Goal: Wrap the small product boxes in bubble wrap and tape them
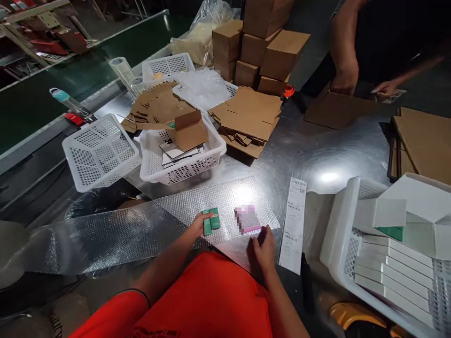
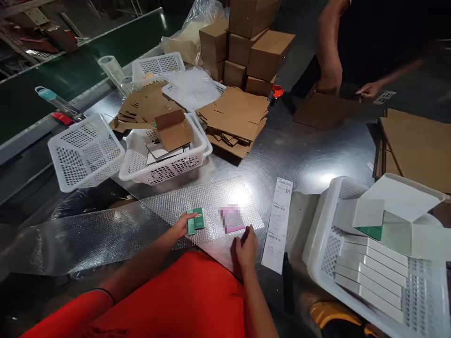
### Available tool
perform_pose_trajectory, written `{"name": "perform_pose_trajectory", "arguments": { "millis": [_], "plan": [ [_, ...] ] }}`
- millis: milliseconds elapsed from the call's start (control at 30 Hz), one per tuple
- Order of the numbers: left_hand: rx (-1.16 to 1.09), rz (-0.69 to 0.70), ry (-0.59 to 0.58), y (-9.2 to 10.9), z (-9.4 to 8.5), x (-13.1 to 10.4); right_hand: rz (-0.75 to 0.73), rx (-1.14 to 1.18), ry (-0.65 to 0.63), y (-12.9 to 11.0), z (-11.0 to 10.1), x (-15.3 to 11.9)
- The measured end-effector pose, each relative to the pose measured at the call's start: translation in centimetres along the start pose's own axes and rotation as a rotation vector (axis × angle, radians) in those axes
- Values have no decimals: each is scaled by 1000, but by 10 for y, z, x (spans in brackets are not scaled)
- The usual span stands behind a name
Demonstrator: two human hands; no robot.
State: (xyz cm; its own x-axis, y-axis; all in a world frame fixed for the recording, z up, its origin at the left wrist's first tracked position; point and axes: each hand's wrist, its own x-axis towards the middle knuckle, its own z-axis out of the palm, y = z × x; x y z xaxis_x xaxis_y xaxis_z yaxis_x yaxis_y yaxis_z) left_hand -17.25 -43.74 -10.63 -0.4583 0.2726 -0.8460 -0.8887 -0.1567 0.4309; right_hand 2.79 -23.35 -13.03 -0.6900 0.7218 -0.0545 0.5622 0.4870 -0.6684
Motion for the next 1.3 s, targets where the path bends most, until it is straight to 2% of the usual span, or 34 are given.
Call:
{"name": "perform_pose_trajectory", "arguments": {
  "millis": [100, 233, 333, 500, 933, 1100, 1300],
  "plan": [
    [-3, 0, -11, 0, -1, 0, -27, -58, 19, -14, 6, 3],
    [-9, 10, -9, 0, -1, 0, -76, -182, -21, -39, 18, 12],
    [-8, 8, -4, -1, -2, 1, -88, -230, -10, -47, 23, 17],
    [-17, 5, 6, -2, -4, 5, -182, -200, 37, -42, 23, 15],
    [5, 1, -34, -2, -5, 5, -183, -154, 47, -37, 24, 8],
    [14, -9, -42, -1, -6, 5, -133, -115, 20, -35, 25, 9],
    [22, -5, -57, 1, -6, 3, -68, 36, -32, -20, 15, 5]
  ]
}}
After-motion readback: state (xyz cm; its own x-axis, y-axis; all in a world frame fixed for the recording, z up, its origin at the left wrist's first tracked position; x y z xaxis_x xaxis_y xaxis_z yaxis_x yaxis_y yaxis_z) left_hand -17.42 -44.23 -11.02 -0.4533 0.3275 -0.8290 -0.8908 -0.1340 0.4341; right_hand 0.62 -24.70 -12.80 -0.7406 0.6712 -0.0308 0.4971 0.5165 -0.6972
